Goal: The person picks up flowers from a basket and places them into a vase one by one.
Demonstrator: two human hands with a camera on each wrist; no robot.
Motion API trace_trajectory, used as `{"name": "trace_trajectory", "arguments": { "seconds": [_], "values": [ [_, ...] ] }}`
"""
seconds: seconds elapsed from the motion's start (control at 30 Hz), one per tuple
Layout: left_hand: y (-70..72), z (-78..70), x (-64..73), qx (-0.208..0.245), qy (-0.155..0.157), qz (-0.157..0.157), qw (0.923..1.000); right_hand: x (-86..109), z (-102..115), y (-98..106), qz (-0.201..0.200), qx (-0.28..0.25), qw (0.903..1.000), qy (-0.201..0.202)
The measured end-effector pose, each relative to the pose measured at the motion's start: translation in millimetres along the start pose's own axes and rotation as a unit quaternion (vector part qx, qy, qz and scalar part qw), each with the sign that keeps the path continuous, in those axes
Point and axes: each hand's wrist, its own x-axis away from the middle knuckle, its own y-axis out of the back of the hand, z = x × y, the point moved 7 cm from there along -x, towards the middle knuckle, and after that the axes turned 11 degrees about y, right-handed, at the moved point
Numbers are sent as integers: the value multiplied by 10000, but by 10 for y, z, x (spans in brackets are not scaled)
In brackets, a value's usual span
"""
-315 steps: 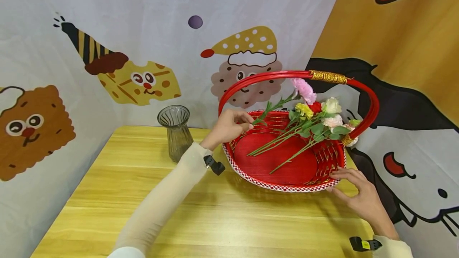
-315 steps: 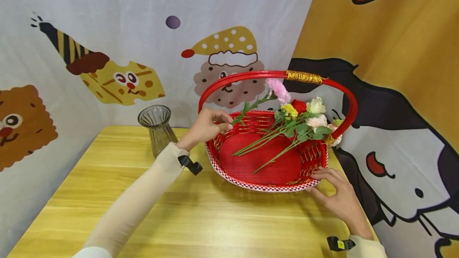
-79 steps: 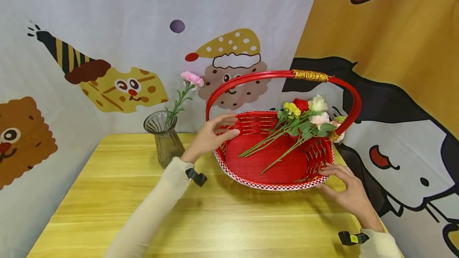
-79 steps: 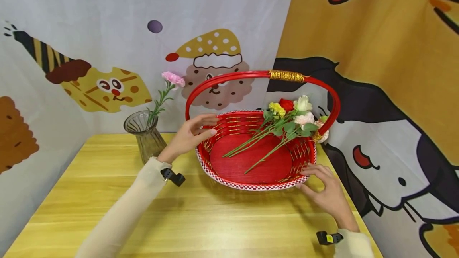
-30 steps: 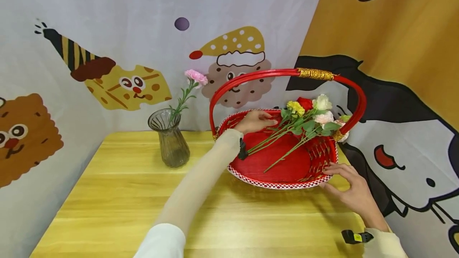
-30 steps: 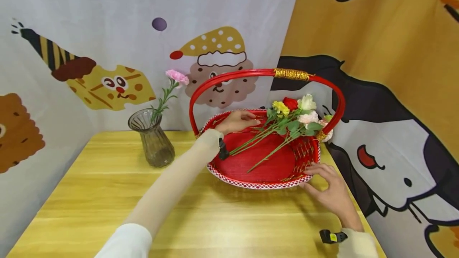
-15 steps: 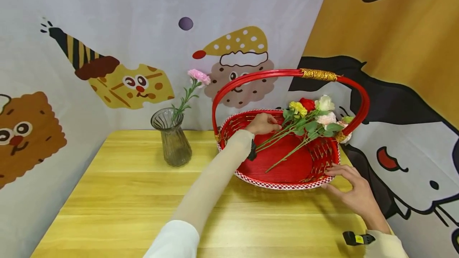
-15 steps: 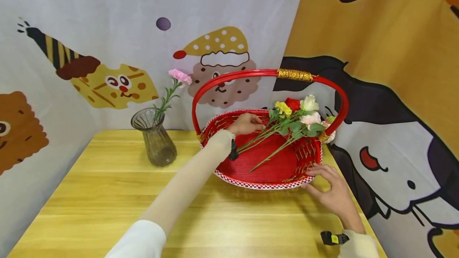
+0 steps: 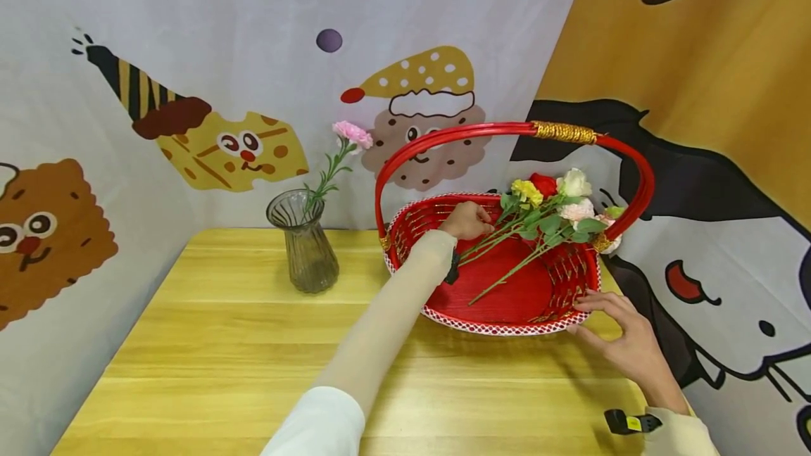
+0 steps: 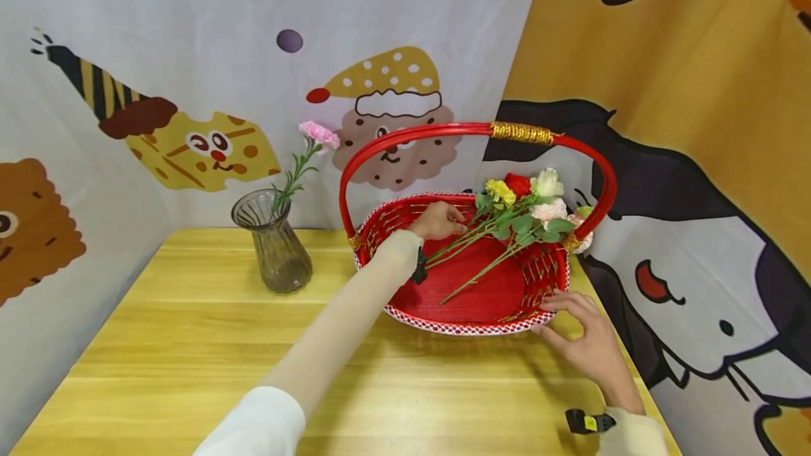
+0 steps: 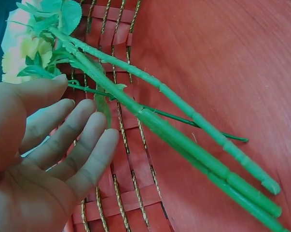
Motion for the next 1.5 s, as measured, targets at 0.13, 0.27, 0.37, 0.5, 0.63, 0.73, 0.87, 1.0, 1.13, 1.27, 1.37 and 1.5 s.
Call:
{"name": "trace_trajectory", "arguments": {
  "seconds": [0.13, 0.27, 0.37, 0.5, 0.63, 0.73, 0.87, 1.0, 1.13, 1.27, 1.37, 1.5],
  "values": [
    [-26, -10, -34, -64, -6, 2, 10000, 6, -11, 6, 11, -23, 10000, -84],
    [-46, -10, -39, -134, -3, 60, 9999, 12, -24, -11, 8, -45, 9999, -93],
    [-51, 15, -45, -203, 25, 69, 9998, 9, -28, -37, 27, 22, 10000, -46],
    [-48, 37, -47, -310, -2, 72, 9995, 4, -10, -53, 53, 93, 9999, -35],
    [-57, 51, -29, -388, 0, 120, 9992, 12, -26, -68, 77, -62, 9998, -147],
    [-66, 71, -20, -473, 49, 100, 9988, 19, -39, -83, 91, -150, 9996, -215],
    [-66, 60, -17, -418, 44, 93, 9991, 17, -8, -75, 65, -105, 9999, -93],
    [-47, 7, -10, -371, -84, 59, 9993, 14, 10, -60, 43, 11, 10000, 9],
    [-31, -48, 1, -422, -199, 4, 9989, 14, 13, -39, 11, 151, 9999, 59],
    [-22, -101, 20, -399, -266, -1, 9989, 12, 13, -16, -6, 97, 9999, 36],
    [-16, -122, 37, -325, -246, 15, 9992, 18, 13, -5, -7, 87, 10000, 19],
    [4, -123, 58, -148, -195, 84, 9997, 23, 20, 2, -59, 150, 9998, 97]
  ]
}}
